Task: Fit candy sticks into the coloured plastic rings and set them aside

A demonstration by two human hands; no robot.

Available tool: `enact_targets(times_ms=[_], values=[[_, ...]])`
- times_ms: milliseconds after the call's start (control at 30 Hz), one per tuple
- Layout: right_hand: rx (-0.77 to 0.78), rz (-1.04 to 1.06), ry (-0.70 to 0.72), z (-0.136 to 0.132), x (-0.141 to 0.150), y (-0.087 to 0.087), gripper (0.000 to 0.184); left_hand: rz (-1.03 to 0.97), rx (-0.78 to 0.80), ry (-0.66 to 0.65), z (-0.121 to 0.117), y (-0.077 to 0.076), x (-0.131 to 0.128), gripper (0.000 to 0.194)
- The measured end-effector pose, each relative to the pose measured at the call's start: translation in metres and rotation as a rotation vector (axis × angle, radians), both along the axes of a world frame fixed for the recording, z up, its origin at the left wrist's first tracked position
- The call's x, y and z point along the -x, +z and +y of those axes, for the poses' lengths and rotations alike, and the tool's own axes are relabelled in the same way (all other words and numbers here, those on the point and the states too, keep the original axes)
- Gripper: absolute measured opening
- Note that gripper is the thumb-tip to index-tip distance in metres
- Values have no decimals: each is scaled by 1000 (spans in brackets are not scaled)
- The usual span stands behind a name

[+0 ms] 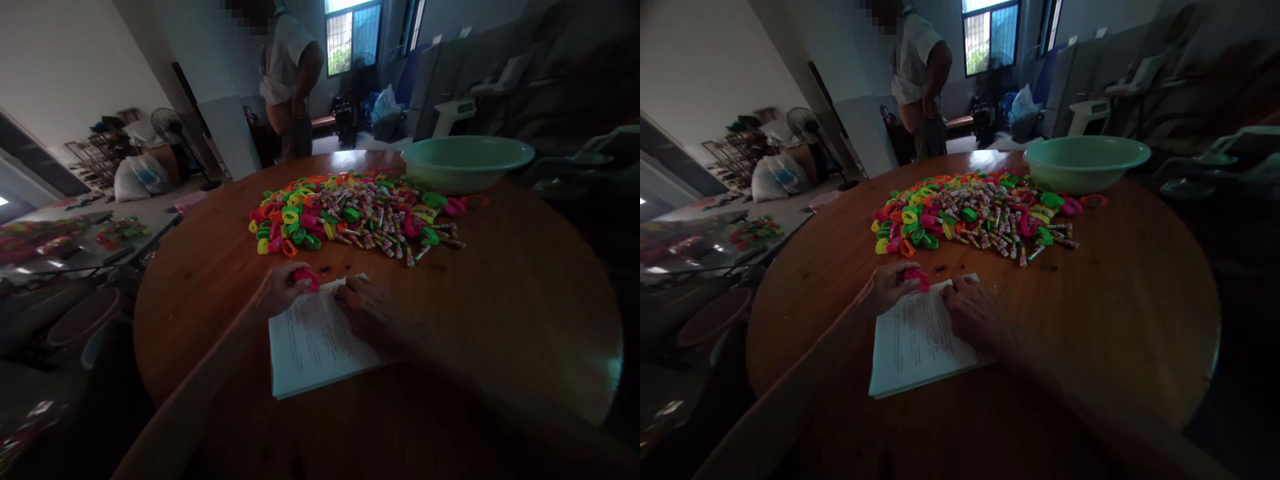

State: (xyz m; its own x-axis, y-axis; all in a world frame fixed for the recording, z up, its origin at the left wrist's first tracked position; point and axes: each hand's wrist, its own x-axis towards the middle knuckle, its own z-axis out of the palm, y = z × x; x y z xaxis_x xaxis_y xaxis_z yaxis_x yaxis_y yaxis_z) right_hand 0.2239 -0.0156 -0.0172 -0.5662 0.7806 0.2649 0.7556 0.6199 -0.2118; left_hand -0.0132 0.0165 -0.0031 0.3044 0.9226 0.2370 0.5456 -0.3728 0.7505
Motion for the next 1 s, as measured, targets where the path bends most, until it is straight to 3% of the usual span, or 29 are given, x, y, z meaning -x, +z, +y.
enact_targets(times_ms=[100,233,367,567,733,833,1000], values=[[-32,-33,-4,3,4,-5,21,81,-25,-71,-4,-1,14,26],[-47,137,57,8,9,-4,24,85,-88,-136,-11,-7,21,24],[-14,281,143,12,14,-4,25,52,-107,-130,-14,-8,16,20],[-35,316,118,13,17,-7,26,60,-135,-128,-19,-5,12,19],[-14,370,181,15,16,-6,26,62,-162,-135,-19,-7,12,19],[9,305,202,14,15,-2,25,61,-143,-139,-20,-6,11,20],[-97,-37,151,8,19,6,20,33,-141,-114,-21,-6,10,20]])
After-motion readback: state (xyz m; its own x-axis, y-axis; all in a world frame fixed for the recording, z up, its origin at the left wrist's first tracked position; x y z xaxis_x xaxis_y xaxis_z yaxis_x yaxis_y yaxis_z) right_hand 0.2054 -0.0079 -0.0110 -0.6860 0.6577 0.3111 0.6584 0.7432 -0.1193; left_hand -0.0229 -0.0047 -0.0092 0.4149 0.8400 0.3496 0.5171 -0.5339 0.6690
